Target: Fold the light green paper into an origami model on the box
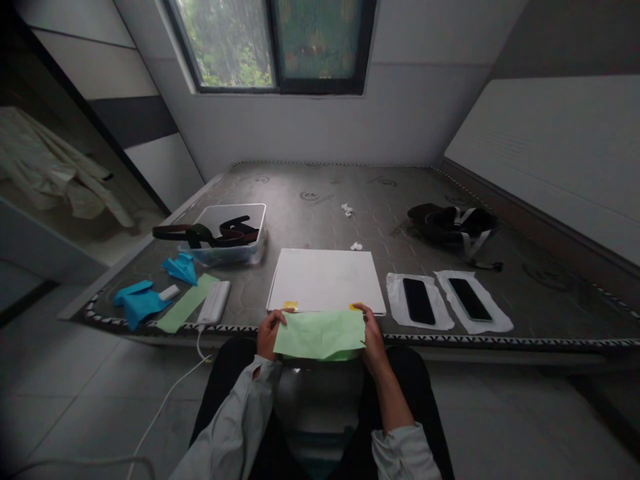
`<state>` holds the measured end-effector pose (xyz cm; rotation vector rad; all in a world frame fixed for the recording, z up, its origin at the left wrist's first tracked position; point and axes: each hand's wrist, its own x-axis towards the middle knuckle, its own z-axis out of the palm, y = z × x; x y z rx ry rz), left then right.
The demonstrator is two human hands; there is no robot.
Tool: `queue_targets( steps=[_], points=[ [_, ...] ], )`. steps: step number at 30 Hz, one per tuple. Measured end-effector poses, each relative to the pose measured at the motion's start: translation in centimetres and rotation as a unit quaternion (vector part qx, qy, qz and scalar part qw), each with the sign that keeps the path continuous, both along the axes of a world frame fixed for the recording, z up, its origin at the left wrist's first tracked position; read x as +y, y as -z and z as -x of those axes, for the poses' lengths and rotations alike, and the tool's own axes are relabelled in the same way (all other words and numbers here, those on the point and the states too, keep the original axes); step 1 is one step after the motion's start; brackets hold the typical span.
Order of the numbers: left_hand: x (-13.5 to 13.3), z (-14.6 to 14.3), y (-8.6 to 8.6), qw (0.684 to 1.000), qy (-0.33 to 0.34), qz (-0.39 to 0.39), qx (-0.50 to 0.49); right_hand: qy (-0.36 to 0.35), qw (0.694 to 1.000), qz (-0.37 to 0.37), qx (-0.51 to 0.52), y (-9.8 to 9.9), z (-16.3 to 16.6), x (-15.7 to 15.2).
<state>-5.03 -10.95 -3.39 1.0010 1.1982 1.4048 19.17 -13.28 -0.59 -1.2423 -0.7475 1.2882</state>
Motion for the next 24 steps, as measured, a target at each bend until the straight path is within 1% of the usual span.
queue_targets(
  steps=[2,5,6,9,12,15,17,20,24],
  points=[
    [-0.1,-0.1,0.0,1.000,-0.022,-0.006,0.009,0.002,0.999,0.004,0.049,-0.6,0.3,0.2],
    [-0.3,-0.2,0.0,0.997,-0.062,-0.026,0.041,-0.033,0.988,0.010,0.151,-1.6,0.8,0.1],
    [-0.3,-0.2,0.1,0.995,-0.073,-0.033,0.054,-0.046,0.985,0.010,0.169,-1.7,0.9,0.0],
    [-0.3,-0.2,0.4,0.990,-0.106,-0.047,0.082,-0.079,0.987,0.008,0.143,-1.5,1.4,-0.2],
    [-0.2,0.0,0.8,0.985,-0.136,-0.050,0.088,-0.116,0.989,0.021,0.084,-0.8,1.8,-0.5],
    [0.0,0.2,1.1,0.984,-0.148,-0.056,0.085,-0.139,0.989,0.042,0.009,-0.4,2.0,-0.5],
    [0.0,0.2,1.1,0.984,-0.147,-0.060,0.075,-0.120,0.991,0.047,-0.035,-0.1,1.9,-0.4],
    [-0.2,0.1,0.6,0.990,-0.129,-0.051,0.034,-0.050,0.996,0.041,-0.058,0.1,1.4,0.1],
    [-0.7,-0.4,-0.6,0.997,-0.063,-0.041,-0.019,0.048,0.997,0.031,-0.051,0.2,0.5,0.5]
  ],
)
